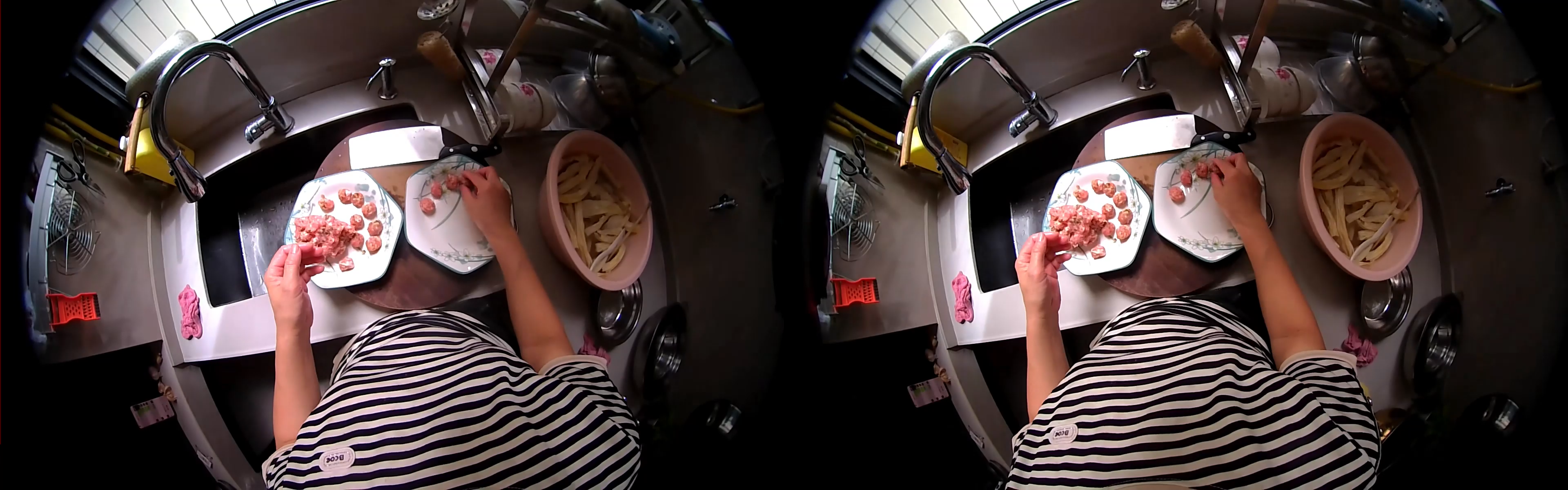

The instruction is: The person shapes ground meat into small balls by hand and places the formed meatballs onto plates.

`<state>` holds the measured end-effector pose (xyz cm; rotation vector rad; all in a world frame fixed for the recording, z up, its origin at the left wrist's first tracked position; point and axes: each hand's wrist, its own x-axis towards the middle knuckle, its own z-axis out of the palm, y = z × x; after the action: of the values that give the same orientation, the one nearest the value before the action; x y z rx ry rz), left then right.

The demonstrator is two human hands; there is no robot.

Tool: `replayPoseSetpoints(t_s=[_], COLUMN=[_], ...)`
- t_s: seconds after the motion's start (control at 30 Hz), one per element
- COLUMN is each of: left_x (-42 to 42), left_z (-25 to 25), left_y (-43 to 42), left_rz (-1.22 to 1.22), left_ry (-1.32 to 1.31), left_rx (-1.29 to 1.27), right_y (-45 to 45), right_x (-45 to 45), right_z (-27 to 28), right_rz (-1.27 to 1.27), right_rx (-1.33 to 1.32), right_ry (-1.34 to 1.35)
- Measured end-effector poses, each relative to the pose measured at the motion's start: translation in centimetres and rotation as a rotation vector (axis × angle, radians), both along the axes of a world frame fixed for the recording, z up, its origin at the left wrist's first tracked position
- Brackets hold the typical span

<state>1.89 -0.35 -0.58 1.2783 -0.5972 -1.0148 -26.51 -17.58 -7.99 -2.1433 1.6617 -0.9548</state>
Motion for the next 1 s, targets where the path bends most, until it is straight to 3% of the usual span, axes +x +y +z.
replayPoseSetpoints(t_s=[0.53, 0.73, 0.87, 1.0], left_x=[1.4, 1.9, 2.3, 1.3], left_z=[-0.6, -1.3, -3.7, -4.6], left_y=[0.6, 0.9, 0.7, 0.4], left_rz=[0.051, 0.102, 0.163, 0.133], left_ry=[0.015, -0.052, -0.406, -0.634], left_rx=[-0.002, 0.024, 0.065, 0.068], right_y=[-0.8, 0.6, 3.6, 5.8], right_x=[-0.7, 0.7, 5.7, 11.6], right_z=[1.3, 3.8, 6.5, 5.4], right_rz=[0.109, 0.078, 0.426, 0.759], right_rx=[0.115, 0.009, 0.031, 0.114], right_ry=[0.079, -0.014, -0.296, -0.225])
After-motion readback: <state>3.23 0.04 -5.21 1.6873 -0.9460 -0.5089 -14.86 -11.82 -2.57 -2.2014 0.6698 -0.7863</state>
